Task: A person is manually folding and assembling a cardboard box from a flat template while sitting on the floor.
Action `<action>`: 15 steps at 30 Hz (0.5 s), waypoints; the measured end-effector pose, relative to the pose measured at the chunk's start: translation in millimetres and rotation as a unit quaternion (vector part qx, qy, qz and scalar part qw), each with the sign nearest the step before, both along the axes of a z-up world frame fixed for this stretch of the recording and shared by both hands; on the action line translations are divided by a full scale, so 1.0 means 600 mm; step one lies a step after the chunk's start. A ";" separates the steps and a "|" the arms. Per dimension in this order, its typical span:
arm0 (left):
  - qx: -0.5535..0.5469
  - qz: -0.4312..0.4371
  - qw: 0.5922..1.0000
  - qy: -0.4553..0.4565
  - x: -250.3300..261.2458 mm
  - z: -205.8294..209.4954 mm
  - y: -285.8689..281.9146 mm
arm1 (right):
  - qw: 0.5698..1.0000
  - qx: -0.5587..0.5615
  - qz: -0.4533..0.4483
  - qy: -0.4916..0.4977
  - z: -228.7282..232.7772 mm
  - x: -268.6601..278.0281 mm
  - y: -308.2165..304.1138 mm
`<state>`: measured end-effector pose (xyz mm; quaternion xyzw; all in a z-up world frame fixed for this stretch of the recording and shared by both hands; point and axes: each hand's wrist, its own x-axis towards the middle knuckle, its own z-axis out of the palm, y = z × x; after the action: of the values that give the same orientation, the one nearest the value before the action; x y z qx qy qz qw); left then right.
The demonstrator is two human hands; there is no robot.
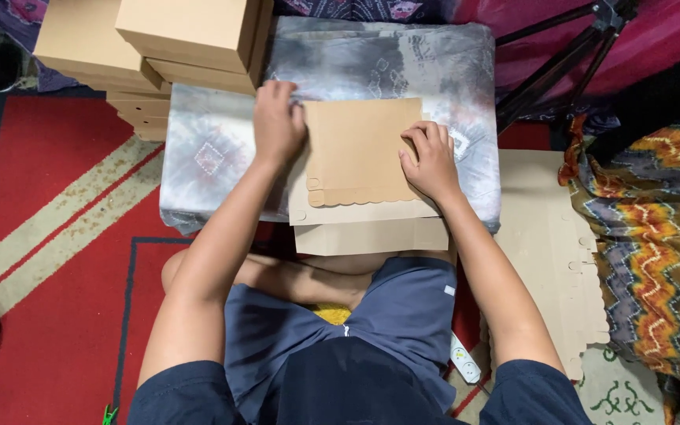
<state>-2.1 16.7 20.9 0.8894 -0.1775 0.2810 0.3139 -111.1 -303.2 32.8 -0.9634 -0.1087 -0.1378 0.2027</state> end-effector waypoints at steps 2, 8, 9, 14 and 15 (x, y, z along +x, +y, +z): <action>0.076 -0.016 0.997 0.008 -0.020 0.005 -0.021 | 1.000 -0.006 -0.001 0.005 0.001 -0.001 0.001; 0.212 0.043 0.976 -0.024 -0.039 -0.063 -0.065 | 0.993 -0.102 -0.042 0.043 -0.014 0.037 0.034; 0.229 0.072 0.969 -0.062 -0.039 -0.073 -0.073 | 0.988 -0.138 -0.054 0.049 -0.019 0.048 0.046; 0.216 0.083 0.970 -0.074 -0.068 -0.027 -0.078 | 0.996 0.002 0.073 0.054 0.037 0.077 0.169; 0.209 0.078 0.973 -0.066 -0.072 -0.024 -0.076 | 0.987 0.019 0.086 0.136 0.055 0.076 0.191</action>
<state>-45.3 -28.6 6.7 0.9259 -0.1828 0.3193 0.0859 -65.5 -188.5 65.9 -0.9562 -0.1603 0.0101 0.2449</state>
